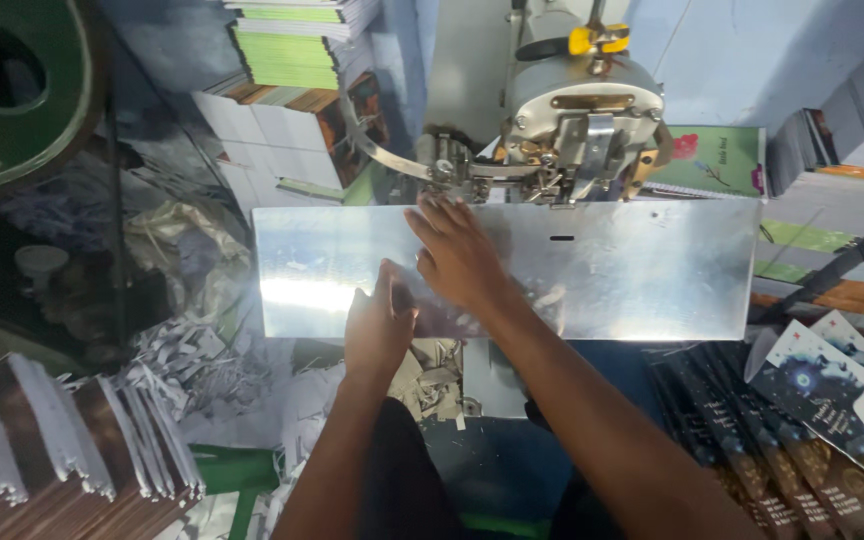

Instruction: The person operates a binding machine to stitch the spine of a book cover. They repeatedly pick up a book, place it under the machine's arm, and press down to secure the binding before stacking the finished item.

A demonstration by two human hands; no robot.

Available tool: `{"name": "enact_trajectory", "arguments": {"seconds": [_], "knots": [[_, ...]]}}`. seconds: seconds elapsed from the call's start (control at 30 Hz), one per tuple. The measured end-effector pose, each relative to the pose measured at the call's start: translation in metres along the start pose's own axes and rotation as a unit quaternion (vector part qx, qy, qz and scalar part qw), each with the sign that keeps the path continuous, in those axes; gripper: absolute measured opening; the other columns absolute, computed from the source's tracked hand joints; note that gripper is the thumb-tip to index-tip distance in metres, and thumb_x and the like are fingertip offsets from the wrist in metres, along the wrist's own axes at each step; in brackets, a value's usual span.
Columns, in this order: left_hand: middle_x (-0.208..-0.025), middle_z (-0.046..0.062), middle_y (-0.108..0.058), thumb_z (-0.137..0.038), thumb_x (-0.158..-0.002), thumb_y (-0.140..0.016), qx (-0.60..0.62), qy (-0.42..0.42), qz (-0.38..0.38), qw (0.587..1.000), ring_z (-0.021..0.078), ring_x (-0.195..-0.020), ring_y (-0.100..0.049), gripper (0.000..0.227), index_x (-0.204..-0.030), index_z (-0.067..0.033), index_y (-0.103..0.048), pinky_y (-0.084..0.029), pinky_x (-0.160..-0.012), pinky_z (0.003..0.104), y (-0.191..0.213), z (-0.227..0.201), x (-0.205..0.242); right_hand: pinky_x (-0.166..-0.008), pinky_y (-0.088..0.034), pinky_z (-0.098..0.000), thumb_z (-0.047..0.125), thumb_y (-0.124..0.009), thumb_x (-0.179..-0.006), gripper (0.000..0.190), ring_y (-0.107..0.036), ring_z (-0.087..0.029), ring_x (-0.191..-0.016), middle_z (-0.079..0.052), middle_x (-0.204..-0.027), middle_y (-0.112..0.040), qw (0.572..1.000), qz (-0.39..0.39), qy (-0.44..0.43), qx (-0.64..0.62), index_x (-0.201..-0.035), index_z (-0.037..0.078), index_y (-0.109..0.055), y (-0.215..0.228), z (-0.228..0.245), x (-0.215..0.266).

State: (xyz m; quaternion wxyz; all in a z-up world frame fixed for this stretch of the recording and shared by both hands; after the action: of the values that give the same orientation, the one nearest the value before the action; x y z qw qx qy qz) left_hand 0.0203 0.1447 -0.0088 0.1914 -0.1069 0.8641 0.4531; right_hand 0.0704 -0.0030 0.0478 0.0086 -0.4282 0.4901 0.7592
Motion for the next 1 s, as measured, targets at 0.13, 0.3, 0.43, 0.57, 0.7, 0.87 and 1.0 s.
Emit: {"name": "enact_trajectory", "arguments": {"seconds": [0.13, 0.3, 0.43, 0.57, 0.7, 0.87, 1.0], "knots": [[-0.102, 0.018, -0.072, -0.023, -0.08, -0.082, 0.048, 0.055, 0.095, 0.993, 0.0362, -0.091, -0.07, 0.08, -0.151, -0.0152, -0.045, -0.055, -0.083, 0.045, 0.009, 0.016, -0.001, -0.118, -0.027, -0.0552, 0.034, -0.072, -0.089, 0.069, -0.045, -0.041, -0.138, -0.027, -0.147, -0.051, 1.0, 0.01, -0.022, 0.017, -0.147, 0.002, -0.051, -0.009, 0.001, -0.021], [-0.108, 0.009, -0.078, -0.02, -0.085, -0.075, 0.176, 0.057, 0.12, 0.975, 0.0277, -0.086, -0.073, 0.069, -0.149, -0.0168, -0.052, -0.057, -0.083, 0.037, 0.057, 0.009, 0.017, -0.116, -0.029, -0.0526, 0.04, -0.076, -0.083, 0.071, -0.049, -0.037, -0.132, -0.02, -0.135, -0.059, 0.997, -0.012, -0.057, 0.053, -0.14, 0.003, -0.055, -0.01, 0.004, -0.022], [-0.098, 0.011, -0.08, -0.021, -0.082, -0.077, 0.165, 0.098, 0.098, 0.977, 0.0223, -0.087, -0.077, 0.066, -0.144, -0.0143, -0.057, -0.057, -0.082, 0.036, 0.101, 0.012, 0.033, -0.117, -0.03, -0.0529, 0.039, -0.078, -0.081, 0.069, -0.051, -0.035, -0.131, -0.017, -0.133, -0.061, 0.997, -0.014, -0.076, 0.022, -0.137, 0.004, -0.058, -0.014, 0.001, -0.021], [-0.093, 0.012, -0.08, -0.021, -0.084, -0.077, 0.122, 0.127, 0.076, 0.981, 0.0233, -0.085, -0.077, 0.066, -0.145, -0.0108, -0.055, -0.057, -0.082, 0.035, 0.141, 0.024, 0.048, -0.115, -0.031, -0.052, 0.039, -0.079, -0.079, 0.068, -0.051, -0.036, -0.13, -0.017, -0.133, -0.061, 0.996, -0.042, -0.066, 0.034, -0.135, 0.005, -0.061, -0.015, -0.001, -0.02], [-0.098, 0.017, -0.075, -0.02, -0.081, -0.081, 0.024, 0.031, -0.028, 0.999, 0.0301, -0.087, -0.073, 0.061, -0.138, -0.0057, -0.062, -0.057, -0.078, 0.04, 0.187, 0.027, 0.059, -0.114, -0.033, -0.0512, 0.039, -0.08, -0.08, 0.067, -0.052, -0.036, -0.127, -0.016, -0.132, -0.062, 0.996, -0.03, -0.076, 0.031, -0.135, 0.005, -0.062, -0.018, -0.003, -0.02], [-0.116, 0.021, -0.071, -0.02, -0.081, -0.082, -0.094, -0.016, -0.105, 0.99, 0.0369, -0.108, -0.065, 0.054, -0.131, -0.0052, -0.068, -0.051, -0.093, 0.045, 0.245, 0.044, 0.078, -0.115, -0.033, -0.0513, 0.038, -0.08, -0.079, 0.064, -0.053, -0.036, -0.128, -0.016, -0.132, -0.063, 0.996, -0.06, -0.054, 0.035, -0.131, 0.005, -0.065, -0.01, 0.002, -0.02], [-0.127, 0.017, -0.068, -0.024, -0.084, -0.081, -0.152, 0.055, -0.114, 0.98, 0.0352, -0.122, -0.057, 0.05, -0.13, -0.0084, -0.071, -0.046, -0.105, 0.047, 0.287, 0.072, 0.105, -0.117, -0.033, -0.0509, 0.036, -0.08, -0.079, 0.061, -0.054, -0.036, -0.129, -0.016, -0.132, -0.064, 0.996, -0.071, -0.047, 0.026, -0.129, 0.004, -0.066, -0.005, 0.005, -0.02]]}}
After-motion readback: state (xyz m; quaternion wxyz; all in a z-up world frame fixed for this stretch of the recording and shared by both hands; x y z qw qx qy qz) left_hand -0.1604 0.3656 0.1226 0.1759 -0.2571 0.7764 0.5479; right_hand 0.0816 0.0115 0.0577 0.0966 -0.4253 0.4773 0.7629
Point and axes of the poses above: each hand's wrist, its own x-axis away from the middle knuckle, its own y-axis out of the back of the hand, z = x × y, the point moved 6 cm from there along -x, towards the middle knuckle
